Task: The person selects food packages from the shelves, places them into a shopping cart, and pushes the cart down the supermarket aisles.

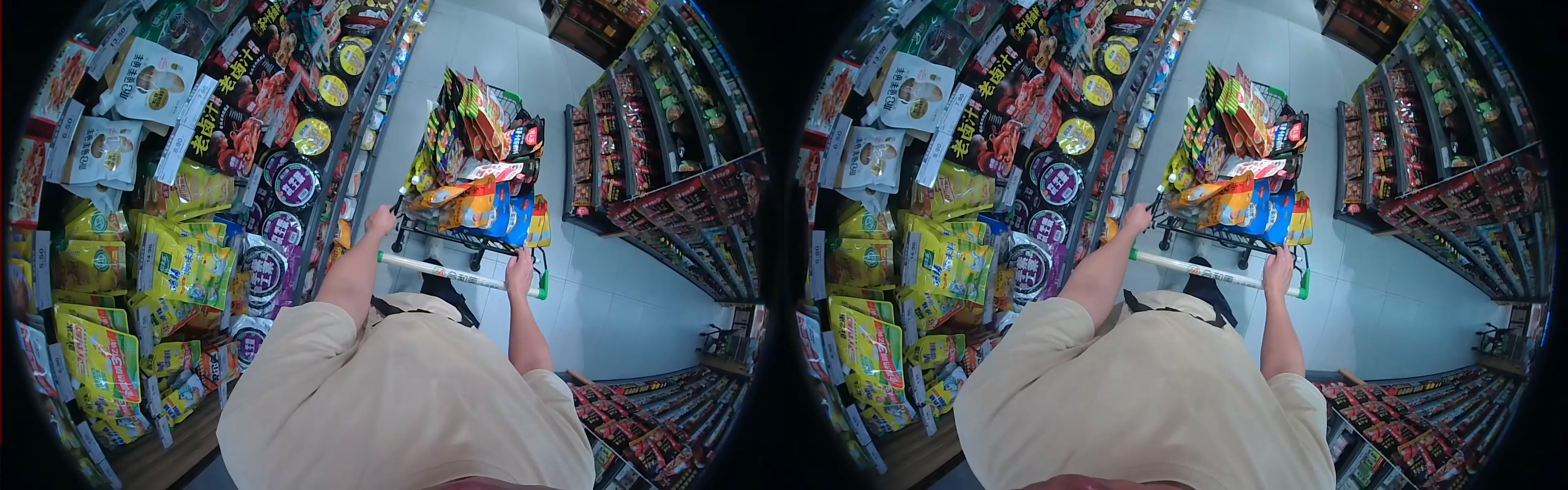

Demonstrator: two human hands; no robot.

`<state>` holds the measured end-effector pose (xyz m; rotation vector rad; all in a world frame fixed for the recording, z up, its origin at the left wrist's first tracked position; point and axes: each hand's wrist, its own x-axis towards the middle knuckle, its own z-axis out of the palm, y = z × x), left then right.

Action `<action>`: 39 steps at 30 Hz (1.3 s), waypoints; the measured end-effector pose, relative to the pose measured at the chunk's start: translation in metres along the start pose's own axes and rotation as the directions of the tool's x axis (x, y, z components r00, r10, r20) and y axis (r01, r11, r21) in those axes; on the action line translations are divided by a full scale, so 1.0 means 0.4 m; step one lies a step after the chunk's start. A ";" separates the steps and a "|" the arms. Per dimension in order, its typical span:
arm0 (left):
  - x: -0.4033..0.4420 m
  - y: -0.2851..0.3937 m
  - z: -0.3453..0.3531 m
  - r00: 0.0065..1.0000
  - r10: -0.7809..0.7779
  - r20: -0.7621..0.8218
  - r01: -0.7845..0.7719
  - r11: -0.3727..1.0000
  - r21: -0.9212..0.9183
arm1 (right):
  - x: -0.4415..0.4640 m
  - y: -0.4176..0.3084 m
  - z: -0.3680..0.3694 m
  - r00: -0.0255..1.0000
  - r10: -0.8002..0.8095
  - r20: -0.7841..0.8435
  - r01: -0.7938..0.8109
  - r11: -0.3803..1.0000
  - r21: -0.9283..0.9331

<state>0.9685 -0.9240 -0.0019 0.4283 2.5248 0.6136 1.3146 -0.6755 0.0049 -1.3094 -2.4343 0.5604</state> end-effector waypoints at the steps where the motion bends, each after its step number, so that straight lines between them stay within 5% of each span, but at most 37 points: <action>1: -0.018 -0.010 -0.004 1.000 0.005 0.003 -0.005 1.000 0.003 | -0.024 -0.001 0.002 1.000 -0.011 -0.024 0.011 1.000 -0.005; 19: -0.173 -0.199 0.015 0.996 0.054 0.073 -0.054 0.998 -0.011 | -0.302 -0.006 -0.018 0.999 -0.052 0.010 0.053 0.998 -0.035; 34: -0.176 -0.298 0.068 0.995 0.092 0.043 -0.092 0.996 0.004 | -0.388 -0.006 -0.028 0.975 -0.186 -0.123 0.190 0.981 0.026; 39: -0.220 -0.247 0.031 0.997 0.053 0.054 -0.053 0.999 0.007 | -0.382 -0.006 -0.032 0.993 -0.099 -0.056 0.102 0.994 0.036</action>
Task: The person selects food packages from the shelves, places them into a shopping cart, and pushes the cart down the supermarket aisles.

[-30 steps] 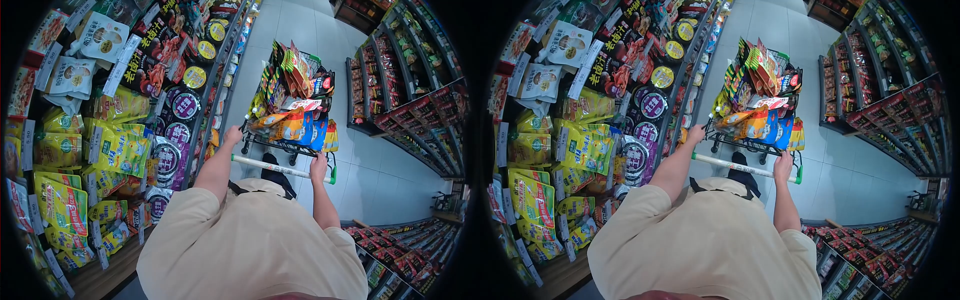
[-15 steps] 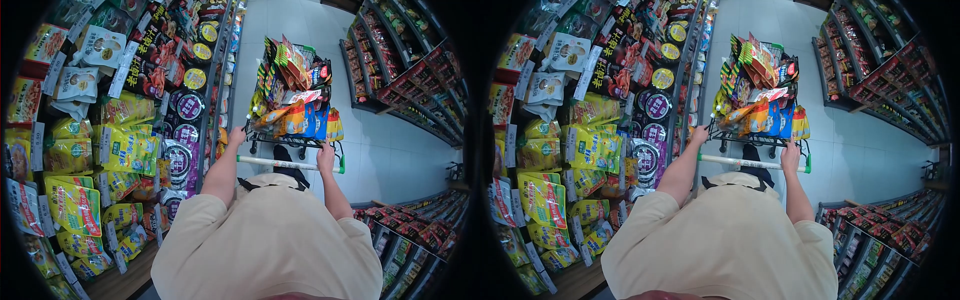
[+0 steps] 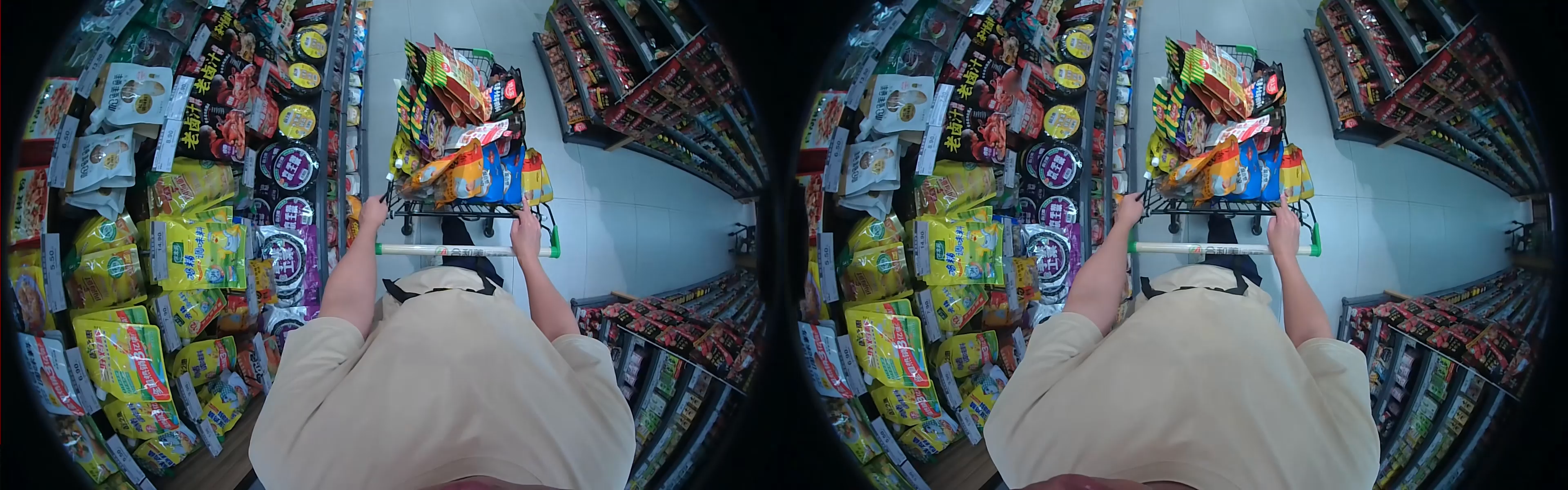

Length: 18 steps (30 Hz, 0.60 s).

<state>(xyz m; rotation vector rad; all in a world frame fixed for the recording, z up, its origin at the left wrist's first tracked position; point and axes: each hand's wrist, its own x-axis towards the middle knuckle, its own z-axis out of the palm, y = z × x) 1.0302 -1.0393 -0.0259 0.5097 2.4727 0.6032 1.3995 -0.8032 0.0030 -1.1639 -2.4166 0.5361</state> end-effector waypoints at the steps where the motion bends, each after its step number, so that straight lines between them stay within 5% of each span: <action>1: -0.014 0.012 -0.020 0.999 -0.032 0.007 0.032 0.999 0.004 | -0.004 -0.008 0.005 1.000 0.009 0.000 -0.009 1.000 -0.005; 18: 0.034 0.045 -0.033 0.998 -0.056 0.001 0.056 0.998 0.021 | 0.063 -0.024 0.017 0.999 0.034 0.035 -0.032 0.998 -0.058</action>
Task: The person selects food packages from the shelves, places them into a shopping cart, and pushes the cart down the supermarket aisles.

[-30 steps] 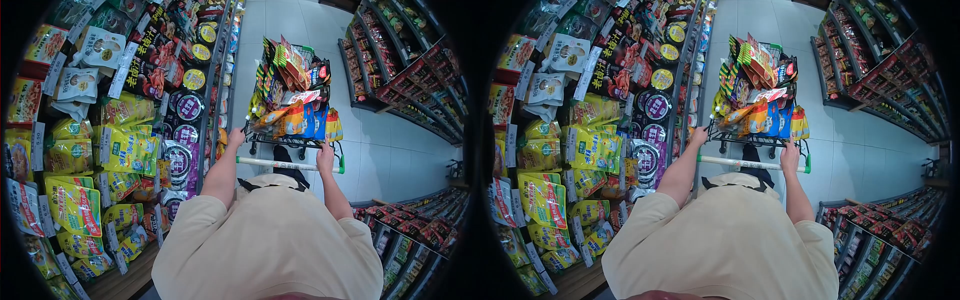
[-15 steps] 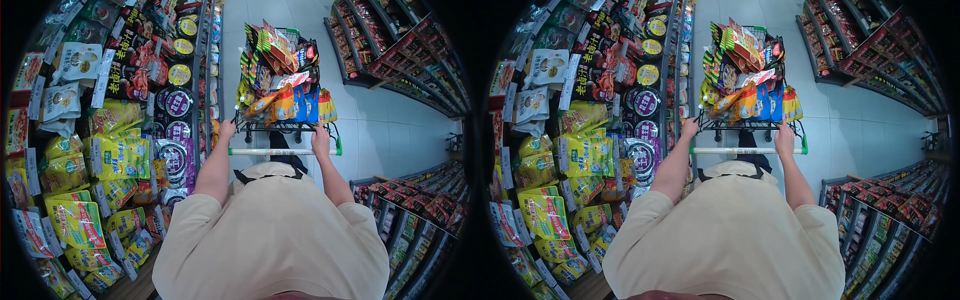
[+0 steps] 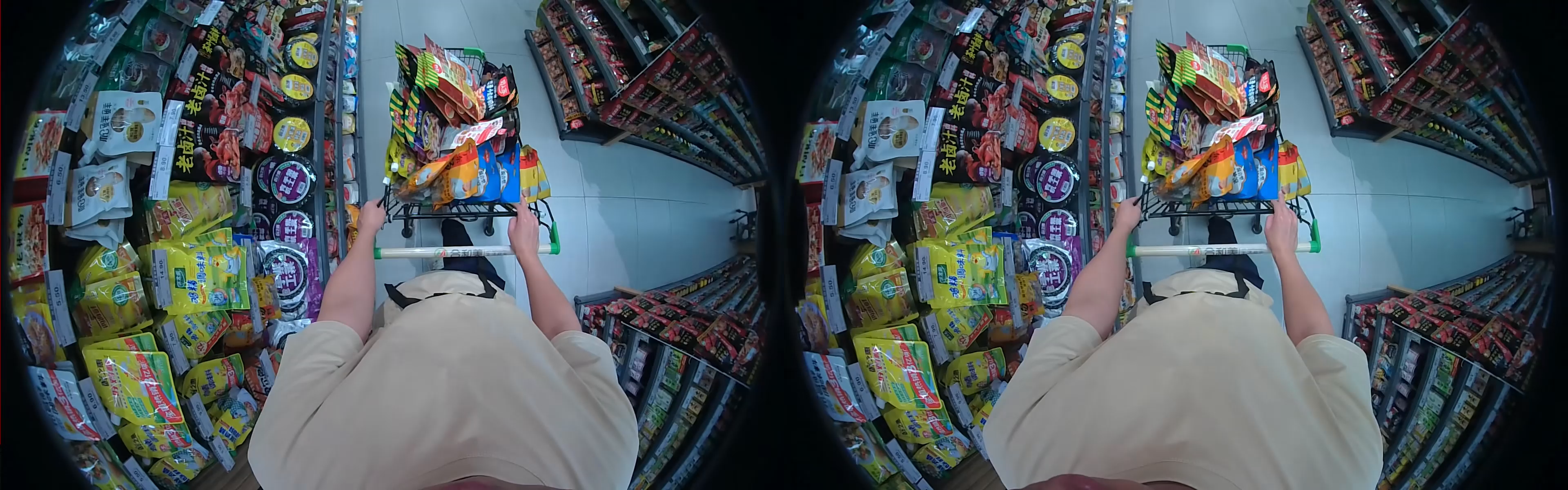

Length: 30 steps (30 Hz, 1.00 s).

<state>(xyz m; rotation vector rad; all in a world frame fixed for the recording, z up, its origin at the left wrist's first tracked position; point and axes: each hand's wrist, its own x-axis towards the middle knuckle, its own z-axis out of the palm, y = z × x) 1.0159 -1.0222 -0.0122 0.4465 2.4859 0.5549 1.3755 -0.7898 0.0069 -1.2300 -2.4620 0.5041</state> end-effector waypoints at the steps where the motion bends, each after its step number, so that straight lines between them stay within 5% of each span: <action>1: 0.008 0.002 -0.003 1.000 0.010 -0.003 -0.010 1.000 0.007 | 0.006 -0.009 -0.010 1.000 0.000 -0.018 0.001 1.000 0.013; 8: 0.067 -0.002 -0.001 0.998 -0.045 0.048 0.049 0.995 -0.086 | 0.038 -0.022 0.004 1.000 -0.004 -0.028 0.003 1.000 -0.024; 14: 0.119 -0.006 0.006 0.996 0.085 -0.008 -0.085 0.996 -0.012 | 0.077 -0.020 0.016 0.999 -0.029 -0.028 0.027 0.998 -0.051; 19: 0.123 0.055 -0.048 0.999 0.044 -0.010 -0.043 0.998 0.042 | 0.119 -0.052 0.017 0.996 0.048 0.072 -0.041 0.995 -0.094; 30: 0.266 0.042 -0.078 0.998 0.065 -0.006 -0.065 0.997 0.036 | 0.209 -0.099 0.069 0.999 0.032 0.012 -0.031 0.997 -0.073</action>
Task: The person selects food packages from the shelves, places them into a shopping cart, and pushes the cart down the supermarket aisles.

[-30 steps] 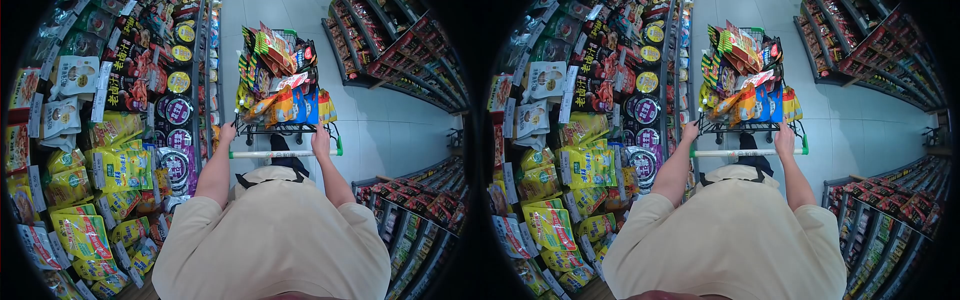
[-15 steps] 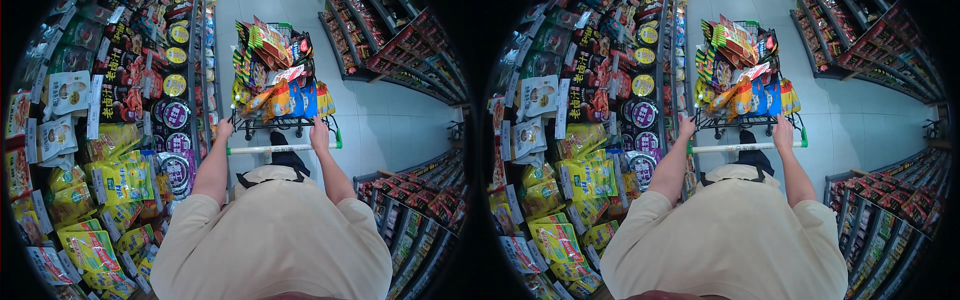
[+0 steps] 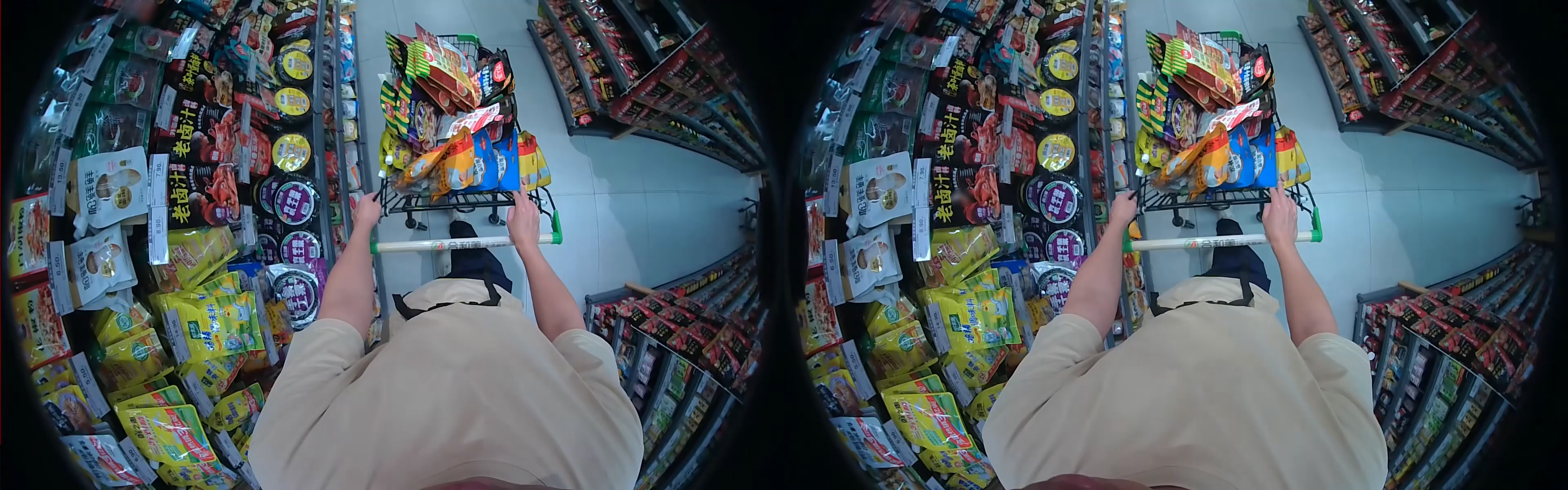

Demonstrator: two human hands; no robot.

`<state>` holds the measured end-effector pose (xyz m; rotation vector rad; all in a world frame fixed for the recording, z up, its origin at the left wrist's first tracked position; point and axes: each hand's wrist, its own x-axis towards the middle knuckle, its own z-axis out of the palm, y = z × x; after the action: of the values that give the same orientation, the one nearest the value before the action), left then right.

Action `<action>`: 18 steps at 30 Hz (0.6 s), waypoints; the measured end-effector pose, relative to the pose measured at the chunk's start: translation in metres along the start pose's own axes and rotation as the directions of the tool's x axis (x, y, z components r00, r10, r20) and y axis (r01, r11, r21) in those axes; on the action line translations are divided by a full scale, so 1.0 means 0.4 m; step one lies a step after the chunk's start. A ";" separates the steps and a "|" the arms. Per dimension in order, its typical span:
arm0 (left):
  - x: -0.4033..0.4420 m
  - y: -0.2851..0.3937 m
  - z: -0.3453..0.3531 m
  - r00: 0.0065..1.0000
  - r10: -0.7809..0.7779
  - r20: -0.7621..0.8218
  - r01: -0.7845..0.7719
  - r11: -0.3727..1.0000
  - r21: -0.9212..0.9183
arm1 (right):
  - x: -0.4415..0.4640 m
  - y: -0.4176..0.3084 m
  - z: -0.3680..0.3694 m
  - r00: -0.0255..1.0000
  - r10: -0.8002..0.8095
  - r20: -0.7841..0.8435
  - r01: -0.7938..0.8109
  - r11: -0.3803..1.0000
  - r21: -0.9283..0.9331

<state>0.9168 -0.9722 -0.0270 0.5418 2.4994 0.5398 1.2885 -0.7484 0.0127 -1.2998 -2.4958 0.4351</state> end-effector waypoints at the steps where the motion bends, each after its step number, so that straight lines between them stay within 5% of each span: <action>1: 0.004 0.008 -0.007 1.000 -0.011 0.014 0.011 1.000 -0.001 | 0.012 -0.004 0.003 1.000 0.011 0.010 -0.011 1.000 -0.002; 18: 0.185 0.050 -0.081 0.998 -0.063 -0.006 0.063 0.998 -0.027 | 0.248 -0.078 0.046 0.999 -0.004 0.049 0.003 1.000 0.026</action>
<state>0.8460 -0.9290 -0.0220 0.4499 2.5024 0.5512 1.2038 -0.6858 0.0200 -1.2899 -2.5234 0.5023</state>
